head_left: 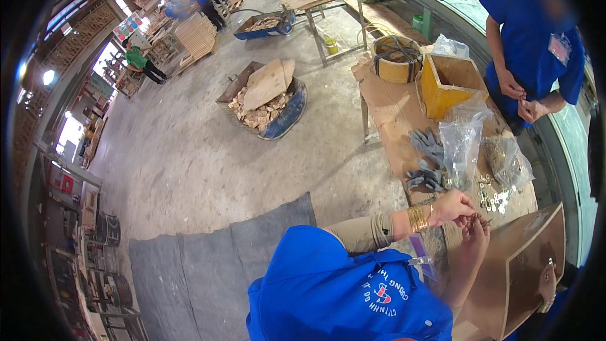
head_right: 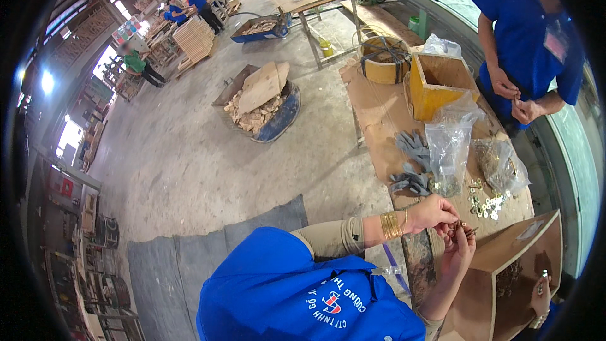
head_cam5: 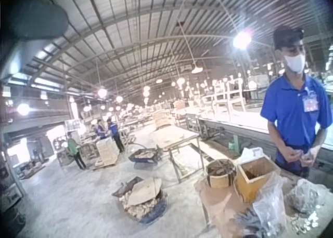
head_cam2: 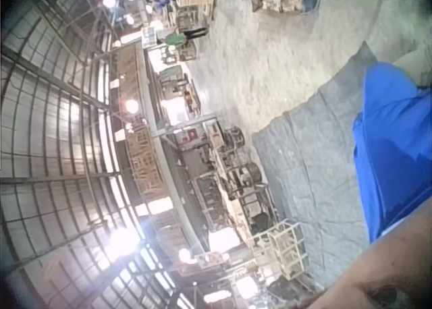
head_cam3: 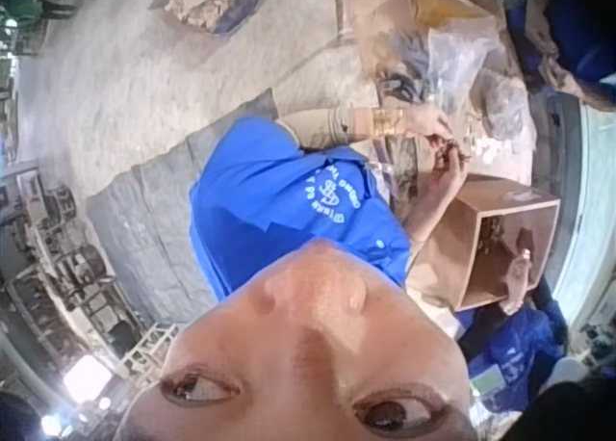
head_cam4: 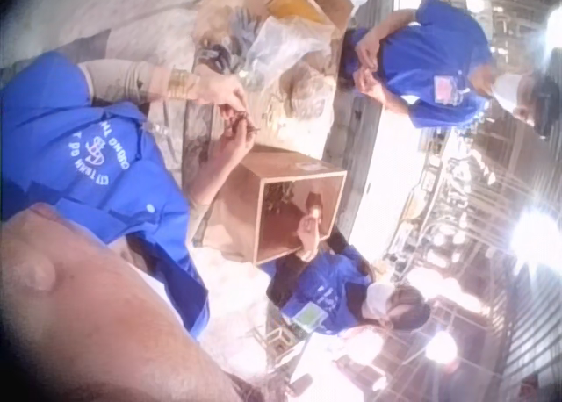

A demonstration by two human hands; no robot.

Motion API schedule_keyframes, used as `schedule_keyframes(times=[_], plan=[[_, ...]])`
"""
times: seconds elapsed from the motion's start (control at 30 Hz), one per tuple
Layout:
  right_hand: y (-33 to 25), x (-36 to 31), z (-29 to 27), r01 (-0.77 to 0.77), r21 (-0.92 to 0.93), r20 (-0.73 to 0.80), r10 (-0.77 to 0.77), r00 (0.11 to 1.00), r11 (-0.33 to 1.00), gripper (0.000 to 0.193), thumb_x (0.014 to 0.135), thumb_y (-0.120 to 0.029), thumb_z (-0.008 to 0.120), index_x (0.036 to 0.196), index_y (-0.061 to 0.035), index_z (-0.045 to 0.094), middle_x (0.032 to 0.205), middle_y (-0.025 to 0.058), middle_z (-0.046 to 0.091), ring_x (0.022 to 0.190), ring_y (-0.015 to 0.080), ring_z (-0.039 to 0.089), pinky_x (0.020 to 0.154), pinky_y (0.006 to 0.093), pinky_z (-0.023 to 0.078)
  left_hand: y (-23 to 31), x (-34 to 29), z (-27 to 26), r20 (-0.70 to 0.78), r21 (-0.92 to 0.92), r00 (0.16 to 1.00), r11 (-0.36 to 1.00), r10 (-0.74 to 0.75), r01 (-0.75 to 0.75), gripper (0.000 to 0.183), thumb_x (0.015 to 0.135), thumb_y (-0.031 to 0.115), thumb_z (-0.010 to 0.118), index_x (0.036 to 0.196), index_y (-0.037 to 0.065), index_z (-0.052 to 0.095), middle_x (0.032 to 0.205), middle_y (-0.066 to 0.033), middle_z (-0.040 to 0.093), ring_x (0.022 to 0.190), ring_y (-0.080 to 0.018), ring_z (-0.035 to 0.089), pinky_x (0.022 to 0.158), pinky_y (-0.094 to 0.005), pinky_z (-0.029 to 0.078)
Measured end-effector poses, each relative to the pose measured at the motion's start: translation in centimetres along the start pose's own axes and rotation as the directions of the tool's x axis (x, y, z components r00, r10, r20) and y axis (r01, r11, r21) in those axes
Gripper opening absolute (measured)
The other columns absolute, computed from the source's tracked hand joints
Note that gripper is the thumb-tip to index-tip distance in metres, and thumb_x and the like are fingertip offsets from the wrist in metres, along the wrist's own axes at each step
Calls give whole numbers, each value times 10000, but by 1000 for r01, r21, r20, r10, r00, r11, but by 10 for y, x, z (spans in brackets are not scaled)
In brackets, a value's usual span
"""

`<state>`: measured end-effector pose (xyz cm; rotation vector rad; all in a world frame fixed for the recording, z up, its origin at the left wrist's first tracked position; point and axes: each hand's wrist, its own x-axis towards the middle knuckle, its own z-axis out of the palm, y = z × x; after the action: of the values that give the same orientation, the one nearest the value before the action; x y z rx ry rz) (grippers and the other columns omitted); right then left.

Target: The person sorts small metal hardware components, such as screws and washers, from a wooden box into plastic bags. They handle the items by hand, picking them up and placing them into separate containers.

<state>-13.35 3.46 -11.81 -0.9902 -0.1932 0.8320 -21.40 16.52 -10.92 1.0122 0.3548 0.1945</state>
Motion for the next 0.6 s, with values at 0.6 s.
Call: schedule_keyframes(times=[0.6], plan=[[-76, -14, 2, 25, 447, 56, -56, 997, 894, 302, 873, -348, 477, 849, -55, 547, 765, 48, 578, 646, 148, 593, 475, 274, 499, 78, 19, 72, 322, -38, 946, 998, -40, 56, 139, 815, 50, 546, 922, -28, 587, 739, -50, 596, 569, -69, 528, 504, -172, 427]])
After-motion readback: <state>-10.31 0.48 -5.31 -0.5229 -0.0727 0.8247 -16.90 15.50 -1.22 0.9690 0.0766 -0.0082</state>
